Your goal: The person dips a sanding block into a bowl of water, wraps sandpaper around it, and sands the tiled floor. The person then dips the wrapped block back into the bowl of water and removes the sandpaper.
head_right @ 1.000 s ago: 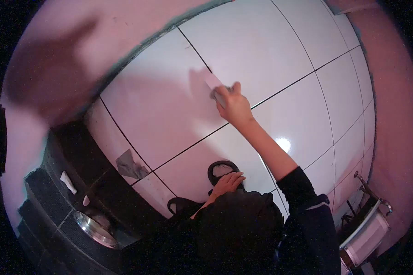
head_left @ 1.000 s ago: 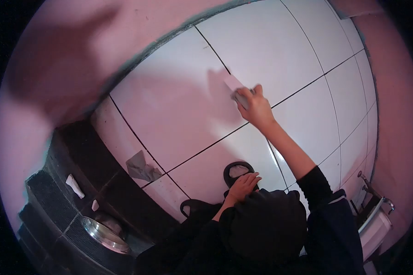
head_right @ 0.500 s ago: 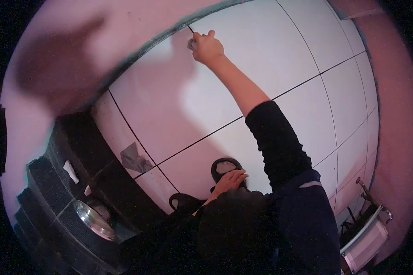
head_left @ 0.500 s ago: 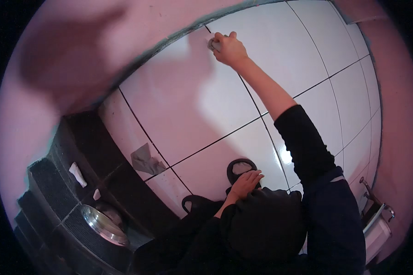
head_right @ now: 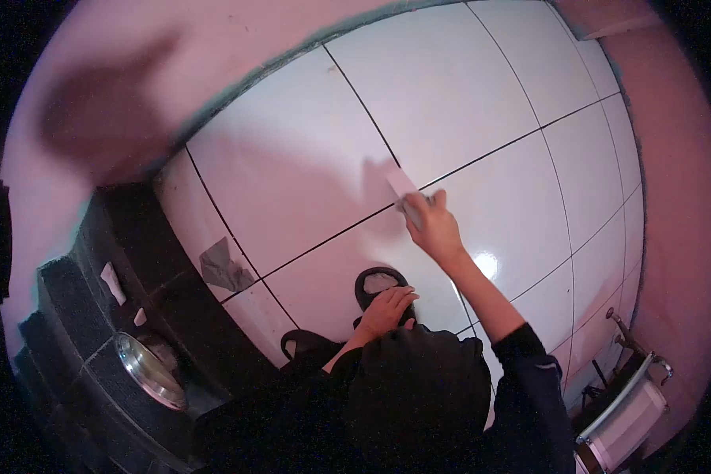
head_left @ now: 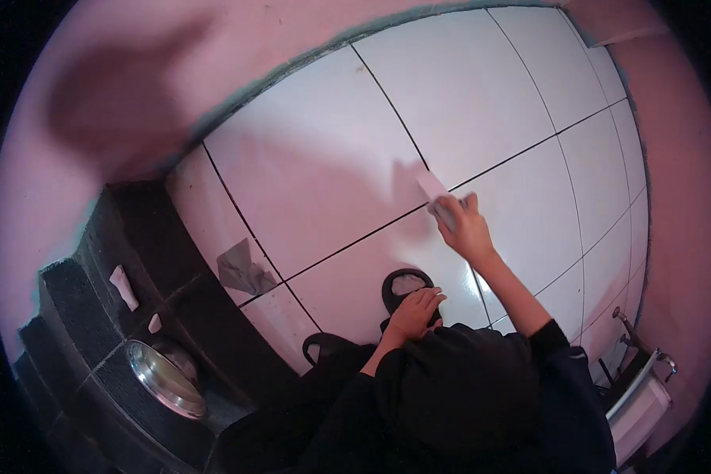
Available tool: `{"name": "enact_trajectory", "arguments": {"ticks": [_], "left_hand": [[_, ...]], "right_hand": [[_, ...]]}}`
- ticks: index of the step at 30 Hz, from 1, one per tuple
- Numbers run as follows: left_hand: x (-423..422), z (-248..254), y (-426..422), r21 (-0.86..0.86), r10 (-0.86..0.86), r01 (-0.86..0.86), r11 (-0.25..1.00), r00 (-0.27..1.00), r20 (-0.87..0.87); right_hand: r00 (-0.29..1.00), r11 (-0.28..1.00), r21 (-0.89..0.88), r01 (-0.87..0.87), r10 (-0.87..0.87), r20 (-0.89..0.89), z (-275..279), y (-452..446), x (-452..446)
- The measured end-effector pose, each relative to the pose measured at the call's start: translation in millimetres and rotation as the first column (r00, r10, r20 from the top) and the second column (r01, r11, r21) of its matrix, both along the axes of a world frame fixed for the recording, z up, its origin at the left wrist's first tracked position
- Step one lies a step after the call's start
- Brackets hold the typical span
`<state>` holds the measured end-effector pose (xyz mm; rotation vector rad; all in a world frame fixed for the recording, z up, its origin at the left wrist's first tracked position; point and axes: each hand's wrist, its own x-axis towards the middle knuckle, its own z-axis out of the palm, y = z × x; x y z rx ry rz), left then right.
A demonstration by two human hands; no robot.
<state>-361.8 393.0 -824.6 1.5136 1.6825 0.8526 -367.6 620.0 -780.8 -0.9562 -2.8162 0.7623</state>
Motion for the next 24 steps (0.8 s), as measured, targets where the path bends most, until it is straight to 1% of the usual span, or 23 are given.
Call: {"name": "enact_trajectory", "arguments": {"ticks": [3,5,9,11,15,17,18,20,21,23,24], "left_hand": [[-0.1,0.7,-1.4,0.008,0.003,-0.003,1.0,1.0,-0.006],[-0.5,-0.1,-0.6,-0.001,-0.005,0.005,1.0,1.0,-0.016],[0.7,-7.1,-1.1,-0.017,-0.034,0.033,0.999,0.999,-0.025],[2.9,-12.3,-1.3,0.068,-0.006,0.015,0.998,0.99,-0.138],[0.2,-8.6,-1.4,0.063,-0.001,0.011,0.998,0.987,-0.159],[2.5,-11.2,-2.9,0.015,-0.033,0.034,0.999,0.999,-0.042],[3.4,-12.0,-2.9,0.013,-0.032,0.032,0.999,0.999,-0.04],[4.0,-15.2,-2.1,0.09,0.017,0.0,0.996,0.983,-0.182],[6.6,-21.3,-3.7,0.09,0.017,0.0,0.996,0.983,-0.183],[13.4,-34.0,-9.5,0.077,-0.023,0.031,0.997,0.994,-0.107],[12.3,-32.3,-9.8,0.075,-0.022,0.03,0.997,0.994,-0.105]], "right_hand": [[0.997,0.998,-0.029,0.062,-0.061,0.041,-0.2,-13.2,15.0],[0.996,0.996,-0.036,0.086,-0.086,-0.01,-1.1,-11.5,6.4],[0.997,0.998,-0.014,0.068,-0.069,-0.03,-13.0,-2.4,-7.9],[0.997,1.0,0.014,0.024,-0.023,-0.077,-17.4,4.1,-16.4],[0.996,0.999,0.009,0.044,-0.043,-0.079,-14.4,19.6,-58.8],[0.997,0.998,0.027,0.054,-0.053,-0.063,-13.4,29.6,-83.2],[0.997,0.998,0.025,0.053,-0.051,-0.062,-16.8,35.0,-94.8],[0.996,0.999,0.028,0.046,-0.043,-0.076,-23.7,47.2,-119.9],[0.996,0.999,0.028,0.046,-0.043,-0.077,-26.0,53.1,-132.4],[0.999,0.998,0.065,0.011,-0.008,-0.04,-28.6,63.5,-154.8],[0.999,0.998,0.064,0.01,-0.007,-0.038,-28.3,68.1,-164.8]]}}
